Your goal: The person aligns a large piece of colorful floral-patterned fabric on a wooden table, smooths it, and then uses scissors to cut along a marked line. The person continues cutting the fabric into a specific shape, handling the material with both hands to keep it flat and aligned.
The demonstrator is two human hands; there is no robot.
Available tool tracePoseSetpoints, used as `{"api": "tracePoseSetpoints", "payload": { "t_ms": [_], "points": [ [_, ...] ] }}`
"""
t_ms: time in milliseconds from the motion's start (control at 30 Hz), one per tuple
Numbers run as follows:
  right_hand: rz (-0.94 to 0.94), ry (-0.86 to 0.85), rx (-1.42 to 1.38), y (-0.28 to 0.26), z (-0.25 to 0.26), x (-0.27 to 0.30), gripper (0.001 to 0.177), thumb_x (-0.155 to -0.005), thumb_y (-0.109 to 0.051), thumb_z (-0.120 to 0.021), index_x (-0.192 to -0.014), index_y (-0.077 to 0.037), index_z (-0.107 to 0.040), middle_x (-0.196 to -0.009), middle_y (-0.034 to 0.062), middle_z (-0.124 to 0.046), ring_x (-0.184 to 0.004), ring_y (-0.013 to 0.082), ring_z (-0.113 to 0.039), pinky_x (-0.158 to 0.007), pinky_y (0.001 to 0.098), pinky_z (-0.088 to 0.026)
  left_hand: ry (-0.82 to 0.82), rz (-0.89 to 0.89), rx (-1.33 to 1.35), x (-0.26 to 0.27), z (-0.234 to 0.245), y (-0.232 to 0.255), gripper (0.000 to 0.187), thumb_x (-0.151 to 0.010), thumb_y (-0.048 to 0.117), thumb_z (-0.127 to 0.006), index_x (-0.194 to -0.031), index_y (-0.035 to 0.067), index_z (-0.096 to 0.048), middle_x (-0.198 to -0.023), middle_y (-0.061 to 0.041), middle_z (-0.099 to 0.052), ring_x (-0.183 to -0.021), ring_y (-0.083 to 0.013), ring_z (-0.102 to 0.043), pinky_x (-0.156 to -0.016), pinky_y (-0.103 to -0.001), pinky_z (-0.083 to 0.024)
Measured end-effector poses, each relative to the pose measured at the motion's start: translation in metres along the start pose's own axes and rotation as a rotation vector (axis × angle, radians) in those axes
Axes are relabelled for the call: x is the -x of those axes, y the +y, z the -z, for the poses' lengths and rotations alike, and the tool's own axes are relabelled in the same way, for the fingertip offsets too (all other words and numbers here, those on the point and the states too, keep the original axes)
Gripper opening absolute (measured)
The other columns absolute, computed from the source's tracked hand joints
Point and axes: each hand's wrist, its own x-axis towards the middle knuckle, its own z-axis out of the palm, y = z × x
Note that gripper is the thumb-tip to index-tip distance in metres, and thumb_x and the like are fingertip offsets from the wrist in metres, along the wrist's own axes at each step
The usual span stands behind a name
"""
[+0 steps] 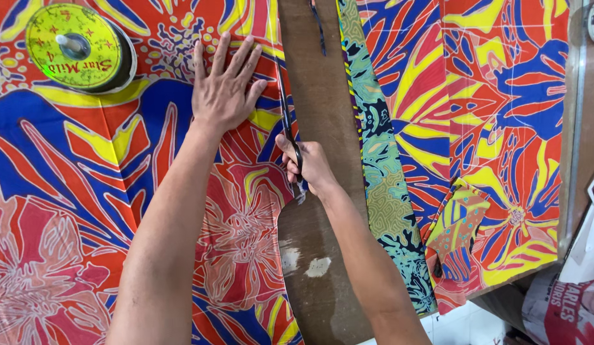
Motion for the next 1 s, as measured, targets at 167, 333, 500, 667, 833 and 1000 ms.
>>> {"api": "tracePoseSetpoints", "payload": {
  "t_ms": [167,333,500,667,833,1000],
  "points": [
    [0.023,-0.025,-0.030,-0.011,-0.001,-0.017,0.059,-0.079,-0.065,-0.076,-0.071,-0.009,-0.060,-0.047,-0.0054,-0.048,-0.039,0.0084,-0.054,-0.040,0.0236,-0.046,-0.029,0.020,0.012,0.004,0.001,0.003,0.068,-0.107,0.061,-0.027,-0.166,0.028,-0.025,-0.173,0.006,-0.022,-0.161,-0.0242,-0.007,-0.127,-0.061,0.006],
    [0.036,-0.003,0.022,-0.016,0.000,-0.020,0.059,-0.076,-0.065,-0.077,-0.070,-0.008,-0.061,-0.047,-0.0047,-0.049,-0.038,0.0091,-0.054,-0.039,0.0243,-0.045,-0.013,0.007,0.010,0.001,0.004,0.002,0.068,-0.106,0.060,-0.030,-0.165,0.027,-0.025,-0.172,0.006,-0.022,-0.160,-0.0246,-0.008,-0.126,-0.061,0.005],
    [0.023,-0.020,-0.021,-0.025,-0.003,-0.024,0.060,-0.076,-0.066,-0.077,-0.068,-0.008,-0.061,-0.046,-0.0045,-0.049,-0.037,0.0084,-0.053,-0.038,0.0230,-0.043,0.011,0.000,-0.004,0.002,0.003,0.000,0.064,-0.109,0.052,-0.033,-0.167,0.025,-0.027,-0.172,0.006,-0.023,-0.160,-0.0249,-0.009,-0.127,-0.063,0.004],
    [0.051,-0.013,-0.040,-0.035,-0.005,-0.040,0.059,-0.075,-0.064,-0.079,-0.068,-0.009,-0.061,-0.047,-0.0043,-0.049,-0.038,0.0080,-0.053,-0.039,0.0234,-0.045,0.008,0.000,-0.011,0.003,0.005,0.003,0.060,-0.111,0.046,-0.032,-0.167,0.027,-0.027,-0.173,0.007,-0.024,-0.161,-0.0244,-0.010,-0.128,-0.062,0.003],
    [0.060,-0.010,-0.019,-0.032,-0.004,-0.040,0.060,-0.074,-0.065,-0.080,-0.068,-0.009,-0.060,-0.047,-0.0044,-0.049,-0.038,0.0077,-0.052,-0.038,0.0237,-0.046,0.003,0.004,-0.024,0.004,0.001,0.003,0.062,-0.109,0.051,-0.034,-0.166,0.026,-0.028,-0.171,0.006,-0.025,-0.159,-0.0252,-0.011,-0.127,-0.062,0.002],
    [0.076,-0.036,-0.058,-0.044,-0.004,-0.057,0.062,-0.074,-0.068,-0.076,-0.066,-0.009,-0.060,-0.045,-0.0036,-0.051,-0.036,0.0092,-0.056,-0.038,0.0231,-0.048,0.043,-0.020,-0.029,0.003,0.001,0.002,0.064,-0.108,0.051,-0.038,-0.166,0.026,-0.029,-0.172,0.004,-0.025,-0.160,-0.0257,-0.012,-0.127,-0.062,0.002]
  ]
}}
